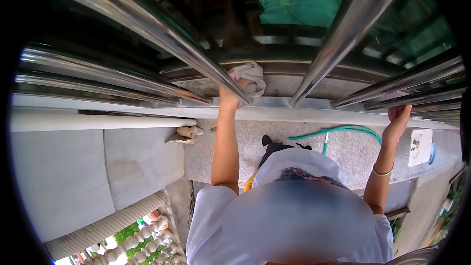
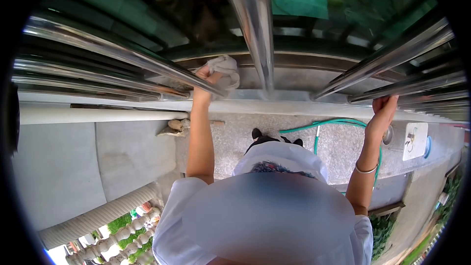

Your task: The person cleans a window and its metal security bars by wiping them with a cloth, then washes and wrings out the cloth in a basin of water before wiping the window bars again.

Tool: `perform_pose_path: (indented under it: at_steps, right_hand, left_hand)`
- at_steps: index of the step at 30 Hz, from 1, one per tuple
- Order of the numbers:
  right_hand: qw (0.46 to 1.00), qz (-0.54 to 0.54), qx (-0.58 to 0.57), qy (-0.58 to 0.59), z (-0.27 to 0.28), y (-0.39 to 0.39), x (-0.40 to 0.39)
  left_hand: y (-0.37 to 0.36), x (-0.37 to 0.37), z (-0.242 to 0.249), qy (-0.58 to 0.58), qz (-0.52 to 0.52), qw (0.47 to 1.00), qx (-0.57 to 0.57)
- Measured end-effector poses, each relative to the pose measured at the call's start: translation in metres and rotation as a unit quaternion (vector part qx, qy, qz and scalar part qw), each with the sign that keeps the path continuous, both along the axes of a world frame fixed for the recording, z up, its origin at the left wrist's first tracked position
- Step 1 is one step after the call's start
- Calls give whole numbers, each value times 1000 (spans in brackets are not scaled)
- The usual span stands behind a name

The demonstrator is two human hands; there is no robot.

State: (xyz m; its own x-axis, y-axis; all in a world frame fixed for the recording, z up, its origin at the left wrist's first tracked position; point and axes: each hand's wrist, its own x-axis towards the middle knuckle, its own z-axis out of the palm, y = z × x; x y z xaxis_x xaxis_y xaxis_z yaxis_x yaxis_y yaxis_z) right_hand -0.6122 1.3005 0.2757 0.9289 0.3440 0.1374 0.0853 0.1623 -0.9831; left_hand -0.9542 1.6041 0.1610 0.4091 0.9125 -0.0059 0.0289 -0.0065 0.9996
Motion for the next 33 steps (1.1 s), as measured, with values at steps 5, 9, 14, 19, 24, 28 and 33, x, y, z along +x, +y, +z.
perform_pose_path:
  at_steps: [5, 9, 14, 19, 24, 28, 33]
  right_hand:
    - [1000, 5, 2, 6, 3, -1, -3]
    - [995, 61, -46, -63, 12, -9, -15]
    - [974, 194, -107, -41, 8, -24, -67]
    - [844, 519, -131, -27, 9, 8, -136]
    - [898, 438, 3, 31, -39, 28, -154]
    - [906, 354, 19, 232, -37, 22, -131]
    - [948, 307, 3, 80, -12, 53, -139]
  left_hand:
    - [-26, 9, 56, -20, -71, 994, -81]
    - [-69, -11, 67, -48, 215, 969, 111]
    - [-137, -42, 87, -157, 260, 949, -81]
    - [-173, 7, 104, -151, 23, 962, -227]
    - [-174, 18, 104, 69, -256, 963, 57]
    - [-137, -24, 109, -23, -13, 999, -39]
    - [-110, -15, 85, 80, 124, 958, 246]
